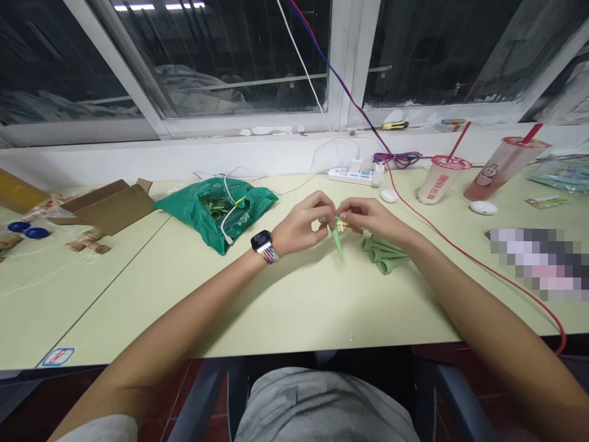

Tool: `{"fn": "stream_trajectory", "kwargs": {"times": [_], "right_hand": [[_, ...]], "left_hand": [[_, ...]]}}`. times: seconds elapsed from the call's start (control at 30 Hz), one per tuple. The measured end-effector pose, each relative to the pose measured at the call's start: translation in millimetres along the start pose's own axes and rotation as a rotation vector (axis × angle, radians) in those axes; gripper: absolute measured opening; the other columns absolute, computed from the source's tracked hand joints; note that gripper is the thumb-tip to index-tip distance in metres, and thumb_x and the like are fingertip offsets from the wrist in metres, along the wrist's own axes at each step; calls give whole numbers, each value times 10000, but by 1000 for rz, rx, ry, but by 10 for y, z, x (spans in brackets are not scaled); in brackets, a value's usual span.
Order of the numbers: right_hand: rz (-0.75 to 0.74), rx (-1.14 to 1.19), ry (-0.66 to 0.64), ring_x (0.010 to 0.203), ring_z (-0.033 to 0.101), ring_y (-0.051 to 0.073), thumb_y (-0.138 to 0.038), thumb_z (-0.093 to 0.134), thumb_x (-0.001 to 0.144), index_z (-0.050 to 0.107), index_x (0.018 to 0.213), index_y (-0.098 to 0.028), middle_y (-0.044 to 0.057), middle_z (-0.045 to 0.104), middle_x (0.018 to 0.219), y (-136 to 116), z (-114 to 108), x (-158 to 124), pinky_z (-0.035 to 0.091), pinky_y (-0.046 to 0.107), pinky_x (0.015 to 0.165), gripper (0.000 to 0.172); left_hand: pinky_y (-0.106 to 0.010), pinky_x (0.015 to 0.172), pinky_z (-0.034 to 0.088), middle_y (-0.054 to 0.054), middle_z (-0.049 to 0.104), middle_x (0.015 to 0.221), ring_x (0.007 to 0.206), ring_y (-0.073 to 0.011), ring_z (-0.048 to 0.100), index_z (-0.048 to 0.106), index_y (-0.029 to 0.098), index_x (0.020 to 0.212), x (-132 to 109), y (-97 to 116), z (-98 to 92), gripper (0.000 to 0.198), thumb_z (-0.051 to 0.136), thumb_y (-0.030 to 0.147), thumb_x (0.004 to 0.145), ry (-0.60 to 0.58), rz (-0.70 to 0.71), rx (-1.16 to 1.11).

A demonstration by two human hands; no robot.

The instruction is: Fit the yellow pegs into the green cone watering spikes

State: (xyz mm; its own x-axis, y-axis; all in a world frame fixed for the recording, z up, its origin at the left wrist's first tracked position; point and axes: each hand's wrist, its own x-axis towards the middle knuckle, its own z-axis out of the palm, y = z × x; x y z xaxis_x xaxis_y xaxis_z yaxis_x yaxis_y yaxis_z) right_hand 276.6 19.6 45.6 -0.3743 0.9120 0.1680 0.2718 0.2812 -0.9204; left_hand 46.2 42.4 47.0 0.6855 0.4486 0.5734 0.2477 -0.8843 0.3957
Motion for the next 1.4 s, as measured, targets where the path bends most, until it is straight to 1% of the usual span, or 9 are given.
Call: {"fn": "stream_trajectory", "kwargs": {"times": [0.3,0.4,0.5,0.6,0.67,0.77,1.0,1.2,1.4], "right_hand": [[-33,285,140,548,584,119,-437,912,744,672,835,-185,-9,645,683,83,-90,-63,496,249,474,359],[-54,356,181,509,552,107,-371,926,716,643,802,-195,-41,599,636,102,-68,-70,487,244,445,345],[-65,423,213,492,534,99,-370,924,711,627,789,-199,-48,589,625,121,-32,-74,468,236,429,352],[-83,399,254,498,552,103,-411,907,742,640,809,-200,-36,619,664,144,9,-81,499,251,446,347],[-109,320,298,551,610,126,-432,887,779,672,849,-201,-14,662,715,157,34,-90,564,278,507,324],[-158,230,330,723,704,182,-448,866,814,727,923,-199,31,722,803,162,66,-111,635,317,625,306],[-115,238,315,671,701,189,-467,929,733,730,830,-199,34,723,724,175,116,-127,640,345,647,348],[-134,281,292,584,672,172,-483,923,734,717,806,-196,19,703,679,170,66,-119,629,358,634,361],[-218,138,383,652,714,213,-469,925,738,761,821,-217,47,730,727,-8,63,-167,649,394,680,312]], "left_hand": [[-427,1030,539,-95,670,1078,1171,-225,638,672,220,870,131,-39,285,185,567,79,926,295,87,57],[-427,1058,541,-110,676,1227,1273,-236,611,658,222,1046,178,22,322,116,637,184,939,352,9,-90],[-320,859,601,-120,677,1276,1070,-201,695,620,209,1283,228,44,334,411,731,332,907,280,-202,-372],[-283,783,576,-42,729,937,833,-155,700,667,163,1310,254,6,340,444,722,378,926,146,-314,-528],[-287,789,576,-25,716,866,800,-149,699,699,143,1262,256,-16,337,422,738,378,913,171,-354,-559],[-278,748,600,-65,721,1036,784,-140,720,693,148,1196,259,-8,305,430,806,358,839,237,-421,-582],[-260,767,599,-80,731,1141,863,-138,675,716,172,1157,282,-13,170,305,750,286,876,38,-287,-409],[-335,904,603,-93,708,1184,1012,-185,690,693,197,1181,271,21,71,252,662,207,931,-6,-56,-198],[-301,780,630,-90,713,1092,940,-189,715,681,158,1127,339,146,108,231,700,251,917,30,-290,-425]]}}
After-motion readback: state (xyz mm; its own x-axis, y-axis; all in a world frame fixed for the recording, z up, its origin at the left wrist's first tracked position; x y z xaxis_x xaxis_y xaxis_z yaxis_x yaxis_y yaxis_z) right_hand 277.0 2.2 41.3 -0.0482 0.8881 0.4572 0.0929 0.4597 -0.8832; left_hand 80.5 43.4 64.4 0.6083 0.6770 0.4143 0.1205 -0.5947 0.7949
